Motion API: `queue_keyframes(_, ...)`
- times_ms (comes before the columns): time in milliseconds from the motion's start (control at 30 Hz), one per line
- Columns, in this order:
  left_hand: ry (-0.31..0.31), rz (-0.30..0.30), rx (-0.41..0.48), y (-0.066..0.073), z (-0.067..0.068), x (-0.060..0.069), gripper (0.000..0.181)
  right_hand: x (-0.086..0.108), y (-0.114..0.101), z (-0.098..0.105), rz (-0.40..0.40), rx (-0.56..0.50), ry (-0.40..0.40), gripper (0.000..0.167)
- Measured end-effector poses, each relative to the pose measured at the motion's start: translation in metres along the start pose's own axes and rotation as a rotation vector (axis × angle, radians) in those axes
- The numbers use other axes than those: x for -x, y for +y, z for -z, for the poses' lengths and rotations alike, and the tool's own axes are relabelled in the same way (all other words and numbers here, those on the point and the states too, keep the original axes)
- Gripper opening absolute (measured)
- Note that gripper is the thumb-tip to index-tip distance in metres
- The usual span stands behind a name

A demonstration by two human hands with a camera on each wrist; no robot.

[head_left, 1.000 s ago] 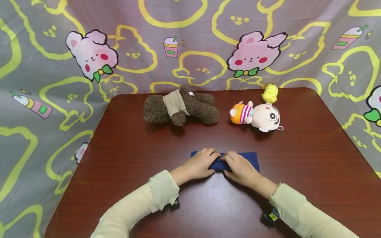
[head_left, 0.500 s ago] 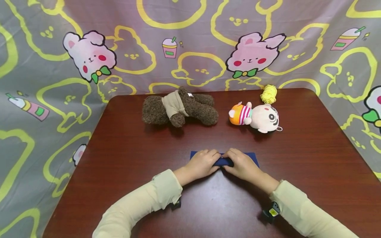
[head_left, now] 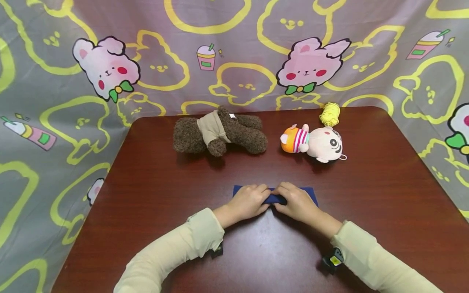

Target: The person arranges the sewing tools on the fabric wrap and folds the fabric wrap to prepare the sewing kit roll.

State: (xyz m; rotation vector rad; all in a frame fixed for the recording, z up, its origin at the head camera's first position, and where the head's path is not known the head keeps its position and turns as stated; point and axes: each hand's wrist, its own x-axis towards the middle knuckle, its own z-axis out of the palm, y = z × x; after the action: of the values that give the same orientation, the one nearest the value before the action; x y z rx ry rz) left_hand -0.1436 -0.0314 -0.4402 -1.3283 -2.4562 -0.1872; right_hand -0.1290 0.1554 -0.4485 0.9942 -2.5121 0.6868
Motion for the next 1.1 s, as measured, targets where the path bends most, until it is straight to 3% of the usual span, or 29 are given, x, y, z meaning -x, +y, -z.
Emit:
queue_keyframes(267, -0.021, 0.018, 0.019, 0.0001, -0.0011, 0.001, 0.027, 0.0019, 0.0002, -0.0023, 0.009, -0.009, 0.032, 0.027)
queue_keyframes(600, 0.011, -0.003, 0.018, -0.0008, -0.0015, 0.0013, 0.027, 0.0024, 0.0007, -0.0034, 0.064, -0.012, 0.042, 0.03)
queue_keyframes(900, 0.002, -0.009, 0.022, -0.0019, 0.0021, 0.0001, 0.021, 0.005, -0.0035, -0.0083, 0.114, 0.066, 0.08, 0.027)
queue_keyframes(1100, 0.01, 0.005, 0.019, -0.0024, 0.0009, -0.0001, 0.02, 0.0048, -0.0036, -0.0096, 0.154, 0.133, 0.068, 0.038)
